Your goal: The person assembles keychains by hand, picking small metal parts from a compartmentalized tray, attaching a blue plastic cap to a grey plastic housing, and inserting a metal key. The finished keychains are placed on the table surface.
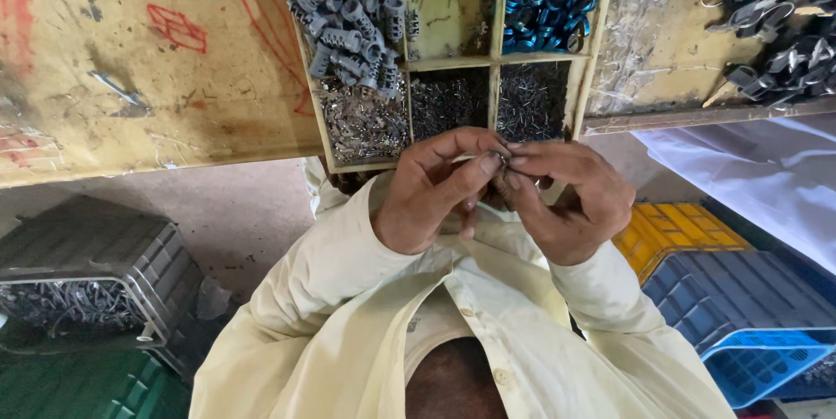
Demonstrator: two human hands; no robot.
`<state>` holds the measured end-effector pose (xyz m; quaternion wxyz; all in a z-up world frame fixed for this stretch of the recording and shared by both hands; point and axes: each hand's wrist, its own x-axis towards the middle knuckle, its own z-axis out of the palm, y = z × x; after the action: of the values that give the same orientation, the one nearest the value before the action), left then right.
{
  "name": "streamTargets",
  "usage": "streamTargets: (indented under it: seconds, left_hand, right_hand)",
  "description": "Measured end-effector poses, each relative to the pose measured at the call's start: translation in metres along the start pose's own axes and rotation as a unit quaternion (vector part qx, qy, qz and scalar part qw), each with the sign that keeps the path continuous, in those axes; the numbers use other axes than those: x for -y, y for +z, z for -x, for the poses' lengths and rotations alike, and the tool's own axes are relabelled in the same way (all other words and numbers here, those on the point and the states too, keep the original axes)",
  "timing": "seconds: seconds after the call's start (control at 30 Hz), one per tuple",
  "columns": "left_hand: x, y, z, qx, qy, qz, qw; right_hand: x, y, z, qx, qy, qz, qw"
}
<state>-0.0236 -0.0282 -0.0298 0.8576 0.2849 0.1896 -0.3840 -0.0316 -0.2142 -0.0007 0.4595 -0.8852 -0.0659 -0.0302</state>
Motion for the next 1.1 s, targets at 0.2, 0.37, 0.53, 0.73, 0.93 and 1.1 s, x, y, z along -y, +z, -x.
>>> streamTargets:
  seconds: [0.2,0.37,0.53,0.73,0.93,1.1]
  left_hand:
    - [0.010,-0.005,-0.001,-0.027,-0.022,0.069,0.997]
    - [0.000,-0.001,0.002,-0.030,0.032,-0.016,0.999]
    - [-0.008,0.007,0.013,-0.065,0.159,-0.161,0.972]
    - [-0.027,-0.015,0.021,0.007,0.107,-0.180,0.978]
    - [-0.042,-0.037,0.035,0.058,0.080,-0.122,0.988]
    - [-0.050,-0.042,0.049,-0.027,0.138,-0.291,0.946]
  right_hand:
    - [0.004,0.005,-0.004,-0.020,0.016,-0.029,0.999]
    - [0.006,0.007,-0.004,-0.016,0.024,-0.031,0.999]
    - [0.009,0.005,-0.007,0.001,-0.028,0.008,1.000]
    - [0.006,-0.003,-0.033,0.074,-0.183,0.002,0.980]
    - [0.018,-0.002,-0.061,0.158,-0.325,0.059,0.931]
    - [0.022,0.012,-0.076,0.184,-0.328,0.041,0.926]
